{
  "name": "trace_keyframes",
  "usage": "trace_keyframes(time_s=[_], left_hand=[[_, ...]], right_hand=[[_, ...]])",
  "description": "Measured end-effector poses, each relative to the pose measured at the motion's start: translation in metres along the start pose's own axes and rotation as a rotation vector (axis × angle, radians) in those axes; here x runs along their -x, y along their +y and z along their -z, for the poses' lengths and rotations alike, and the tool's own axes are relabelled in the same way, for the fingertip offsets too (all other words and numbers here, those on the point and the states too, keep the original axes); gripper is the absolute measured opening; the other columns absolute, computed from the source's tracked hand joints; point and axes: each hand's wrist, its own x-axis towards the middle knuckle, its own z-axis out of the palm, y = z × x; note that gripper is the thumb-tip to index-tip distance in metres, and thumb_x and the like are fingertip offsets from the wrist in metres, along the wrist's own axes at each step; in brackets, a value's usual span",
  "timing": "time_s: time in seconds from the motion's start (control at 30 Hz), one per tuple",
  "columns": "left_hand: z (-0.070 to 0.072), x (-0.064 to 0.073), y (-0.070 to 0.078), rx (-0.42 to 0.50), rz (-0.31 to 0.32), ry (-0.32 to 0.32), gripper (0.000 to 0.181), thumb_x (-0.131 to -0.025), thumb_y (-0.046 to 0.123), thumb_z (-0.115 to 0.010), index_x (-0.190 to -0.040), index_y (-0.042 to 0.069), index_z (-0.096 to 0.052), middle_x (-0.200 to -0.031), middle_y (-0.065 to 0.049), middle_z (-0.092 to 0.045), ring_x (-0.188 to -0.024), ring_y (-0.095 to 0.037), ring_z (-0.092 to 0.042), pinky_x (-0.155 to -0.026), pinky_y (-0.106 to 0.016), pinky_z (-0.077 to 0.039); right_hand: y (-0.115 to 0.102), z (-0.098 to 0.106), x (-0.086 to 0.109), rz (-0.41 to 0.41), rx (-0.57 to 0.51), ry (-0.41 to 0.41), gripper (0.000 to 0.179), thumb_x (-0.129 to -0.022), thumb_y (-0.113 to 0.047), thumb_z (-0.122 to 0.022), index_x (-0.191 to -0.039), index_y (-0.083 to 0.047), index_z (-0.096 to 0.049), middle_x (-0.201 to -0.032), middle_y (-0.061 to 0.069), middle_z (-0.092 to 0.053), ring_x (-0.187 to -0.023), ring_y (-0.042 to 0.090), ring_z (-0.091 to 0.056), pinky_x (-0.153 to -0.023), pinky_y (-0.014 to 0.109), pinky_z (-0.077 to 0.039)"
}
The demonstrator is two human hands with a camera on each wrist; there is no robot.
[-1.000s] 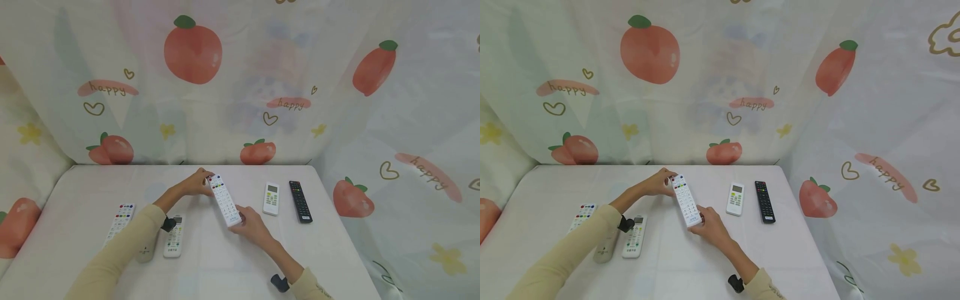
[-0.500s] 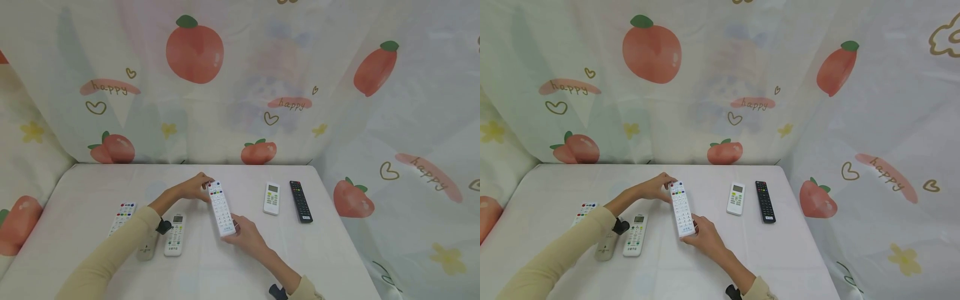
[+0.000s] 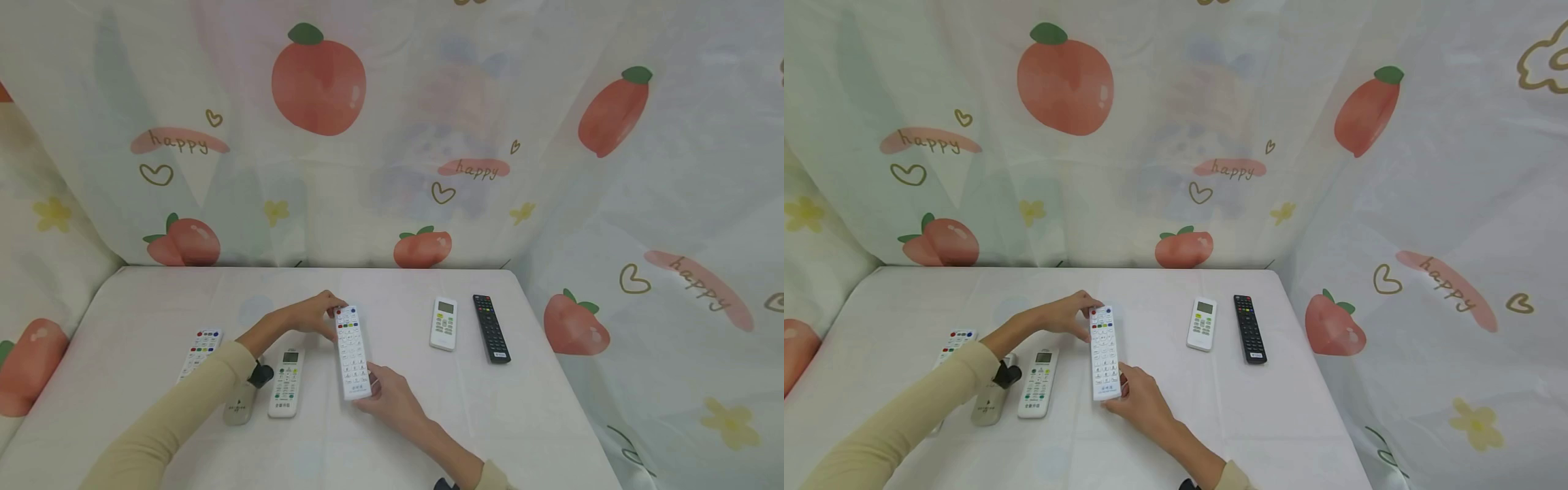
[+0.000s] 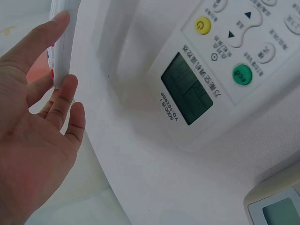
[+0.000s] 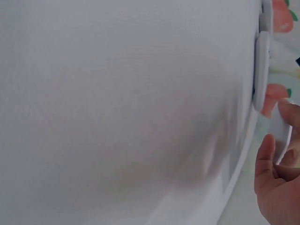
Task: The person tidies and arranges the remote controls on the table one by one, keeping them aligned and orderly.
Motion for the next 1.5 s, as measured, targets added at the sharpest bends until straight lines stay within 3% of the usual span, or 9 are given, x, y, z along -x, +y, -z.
trace_keyframes(time_s=[0.2,0.43,0.9,1.5], left_hand=[[-0.005,0.004,-0.002,-0.019,0.028,-0.035,0.08,-0.078,0.02,-0.087,-0.145,0.002,-0.048,-0.122,-0.008,-0.047,-0.106,-0.022,-0.049,-0.085,-0.032,-0.046],[-0.01,0.008,-0.009,-0.048,0.049,-0.071,0.081,-0.077,0.02,-0.088,-0.145,0.001,-0.048,-0.126,-0.009,-0.048,-0.108,-0.022,-0.05,-0.092,-0.037,-0.046],[-0.017,0.015,-0.018,-0.049,0.089,-0.065,0.08,-0.077,0.016,-0.087,-0.145,0.002,-0.049,-0.128,-0.009,-0.049,-0.111,-0.023,-0.052,-0.095,-0.04,-0.047],[-0.022,0.019,-0.019,-0.083,0.061,-0.079,0.08,-0.078,0.016,-0.087,-0.146,0.002,-0.048,-0.125,-0.006,-0.048,-0.106,-0.02,-0.05,-0.088,-0.035,-0.047]], right_hand=[[-0.002,-0.01,0.004,-0.016,-0.019,-0.012,0.069,-0.078,-0.017,-0.086,-0.136,0.003,-0.055,-0.093,-0.006,-0.06,-0.076,0.004,-0.054,-0.064,0.02,-0.049],[-0.003,-0.022,0.006,-0.034,-0.029,-0.049,0.069,-0.078,-0.014,-0.086,-0.136,0.007,-0.054,-0.091,-0.006,-0.059,-0.076,0.004,-0.053,-0.066,0.02,-0.049],[-0.007,-0.036,0.004,-0.074,-0.014,-0.083,0.068,-0.078,-0.016,-0.086,-0.135,0.005,-0.056,-0.089,-0.008,-0.06,-0.074,0.003,-0.052,-0.065,0.021,-0.048],[-0.009,-0.043,0.008,-0.077,0.025,-0.08,0.068,-0.076,-0.019,-0.088,-0.13,0.009,-0.057,-0.089,-0.008,-0.059,-0.075,0.002,-0.053,-0.066,0.02,-0.048]])
